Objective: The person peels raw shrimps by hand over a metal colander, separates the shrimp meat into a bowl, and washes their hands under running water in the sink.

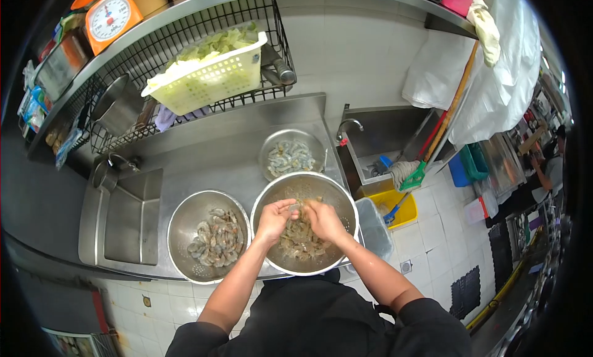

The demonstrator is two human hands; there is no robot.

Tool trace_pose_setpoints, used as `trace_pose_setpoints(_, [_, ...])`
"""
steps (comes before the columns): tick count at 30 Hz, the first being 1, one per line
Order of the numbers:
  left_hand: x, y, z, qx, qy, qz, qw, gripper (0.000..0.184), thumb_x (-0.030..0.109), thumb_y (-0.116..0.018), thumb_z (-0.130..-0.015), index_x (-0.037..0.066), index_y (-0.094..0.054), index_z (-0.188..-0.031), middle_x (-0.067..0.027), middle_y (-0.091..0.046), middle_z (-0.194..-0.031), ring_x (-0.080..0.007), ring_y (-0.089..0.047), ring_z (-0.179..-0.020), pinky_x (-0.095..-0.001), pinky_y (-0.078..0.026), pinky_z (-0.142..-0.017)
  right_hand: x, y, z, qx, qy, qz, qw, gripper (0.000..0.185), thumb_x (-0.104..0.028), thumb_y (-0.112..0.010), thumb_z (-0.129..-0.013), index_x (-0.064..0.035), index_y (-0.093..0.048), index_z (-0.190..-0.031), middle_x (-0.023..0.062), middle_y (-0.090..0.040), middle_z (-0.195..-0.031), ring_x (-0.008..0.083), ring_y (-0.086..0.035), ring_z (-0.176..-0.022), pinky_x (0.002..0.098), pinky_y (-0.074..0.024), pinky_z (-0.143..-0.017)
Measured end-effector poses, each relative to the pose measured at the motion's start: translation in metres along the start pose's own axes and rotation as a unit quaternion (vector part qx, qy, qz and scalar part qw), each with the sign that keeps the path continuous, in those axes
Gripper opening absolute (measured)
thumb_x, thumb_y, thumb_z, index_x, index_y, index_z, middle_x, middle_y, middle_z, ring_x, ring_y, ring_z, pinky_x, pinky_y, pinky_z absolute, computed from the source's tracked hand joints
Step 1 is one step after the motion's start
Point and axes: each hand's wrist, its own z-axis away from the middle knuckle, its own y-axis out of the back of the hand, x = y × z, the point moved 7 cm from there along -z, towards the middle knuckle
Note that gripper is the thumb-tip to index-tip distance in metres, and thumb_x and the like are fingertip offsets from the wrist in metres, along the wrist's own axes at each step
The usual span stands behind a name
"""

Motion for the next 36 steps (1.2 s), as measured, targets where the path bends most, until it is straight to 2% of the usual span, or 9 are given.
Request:
trace_pose_setpoints(1, [0.008, -0.008, 0.007, 0.003, -0.008, -0.002, 1.0, 0.032, -0.007, -0.049, -0.09, -0.01, -0.056, -0.121, -0.013, -0.069, -0.096, -0.0126, -0.065, -0.082, -0.0238, -0.053, -0.078, -0.009, 0.017, -0.004, 0.096, 0.024, -0.097, 0.99, 0.019, -0.015, -0.055, -0.092, 0.0001, -0.067, -0.095, 0.0243, -0.066, -0.088, 0.0412, -0.065, -0.084, 0.0448, -0.051, -0.072])
trace_pose_setpoints(5, [0.025, -0.018, 0.017, 0.026, -0.067, -0.113, 0.991, 0.026, -0.006, -0.051, -0.09, -0.01, -0.06, -0.114, -0.0122, -0.07, -0.09, -0.0128, -0.065, -0.079, -0.0239, -0.053, -0.075, -0.011, 0.012, -0.014, 0.065, -0.011, -0.163, 0.984, 0.014, -0.009, -0.055, -0.091, 0.0022, -0.064, -0.095, 0.0231, -0.064, -0.084, 0.0417, -0.063, -0.081, 0.0441, -0.0498, -0.07])
trace_pose_setpoints(16, [0.004, 0.011, 0.015, 0.046, -0.022, 0.212, 0.976, 0.011, -0.004, -0.068, -0.084, -0.008, -0.066, -0.094, -0.0153, -0.069, -0.085, -0.0196, -0.065, -0.074, -0.029, -0.053, -0.07, -0.043, 0.001, -0.011, 0.016, 0.144, 0.06, 0.988, 0.019, -0.014, -0.058, -0.088, 0.0007, -0.06, -0.099, 0.0235, -0.059, -0.088, 0.0442, -0.062, -0.077, 0.0488, -0.0503, -0.066])
trace_pose_setpoints(23, [0.013, 0.014, 0.021, 0.052, -0.043, 0.172, 0.983, 0.01, -0.005, -0.069, -0.083, -0.007, -0.068, -0.092, -0.0139, -0.068, -0.083, -0.0189, -0.064, -0.074, -0.0296, -0.054, -0.07, -0.038, 0.004, -0.023, 0.032, 0.185, 0.013, 0.982, 0.016, -0.014, -0.063, -0.083, 0.0015, -0.063, -0.079, 0.0198, -0.064, -0.074, 0.0371, -0.065, -0.068, 0.0432, -0.0508, -0.061])
trace_pose_setpoints(25, [0.019, 0.013, 0.022, 0.032, -0.062, 0.1, 0.993, 0.009, -0.004, -0.07, -0.083, -0.006, -0.069, -0.092, -0.0131, -0.068, -0.083, -0.0176, -0.064, -0.073, -0.0289, -0.054, -0.071, -0.021, 0.004, -0.027, -0.042, 0.042, -0.111, 0.992, 0.017, -0.012, -0.065, -0.078, 0.0031, -0.063, -0.071, 0.0163, -0.063, -0.064, 0.0275, -0.064, -0.06, 0.0388, -0.049, -0.058])
trace_pose_setpoints(29, [0.023, 0.019, 0.019, 0.046, -0.064, 0.03, 0.996, 0.009, -0.002, -0.069, -0.085, -0.005, -0.068, -0.093, -0.0125, -0.068, -0.082, -0.0162, -0.064, -0.072, -0.0287, -0.054, -0.071, 0.006, 0.002, -0.021, -0.019, -0.01, -0.157, 0.987, 0.013, -0.01, -0.066, -0.075, 0.0028, -0.066, -0.074, 0.0141, -0.061, -0.061, 0.0196, -0.061, -0.056, 0.0354, -0.0473, -0.057])
trace_pose_setpoints(31, [0.013, 0.026, 0.006, 0.064, -0.062, 0.065, 0.994, 0.015, 0.0, -0.068, -0.087, -0.005, -0.066, -0.101, -0.0129, -0.068, -0.088, -0.016, -0.065, -0.075, -0.0287, -0.055, -0.075, 0.013, 0.014, -0.018, 0.053, 0.008, -0.08, 0.995, 0.014, -0.01, -0.064, -0.075, 0.003, -0.066, -0.077, 0.0175, -0.062, -0.065, 0.0262, -0.064, -0.059, 0.0374, -0.0486, -0.06])
trace_pose_setpoints(32, [0.012, 0.029, -0.004, 0.059, -0.081, 0.083, 0.992, 0.019, 0.003, -0.067, -0.089, -0.005, -0.064, -0.106, -0.0139, -0.067, -0.095, -0.0171, -0.065, -0.082, -0.0292, -0.055, -0.078, 0.014, 0.012, -0.017, -0.004, 0.005, 0.002, 1.0, 0.014, -0.006, -0.059, -0.075, 0.0031, -0.068, -0.08, 0.0263, -0.064, -0.077, 0.0412, -0.066, -0.074, 0.0455, -0.0516, -0.07])
trace_pose_setpoints(36, [0.073, 0.02, -0.017, 0.059, -0.142, 0.219, 0.964, 0.026, 0.01, -0.064, -0.092, 0.0, -0.063, -0.116, -0.0153, -0.068, -0.106, -0.0194, -0.064, -0.098, -0.0321, -0.052, -0.086, 0.05, -0.03, -0.009, -0.154, -0.051, 0.123, 0.979, 0.03, -0.001, -0.055, -0.077, 0.0035, -0.06, -0.106, 0.0306, -0.064, -0.098, 0.0453, -0.062, -0.097, 0.0504, -0.0486, -0.087])
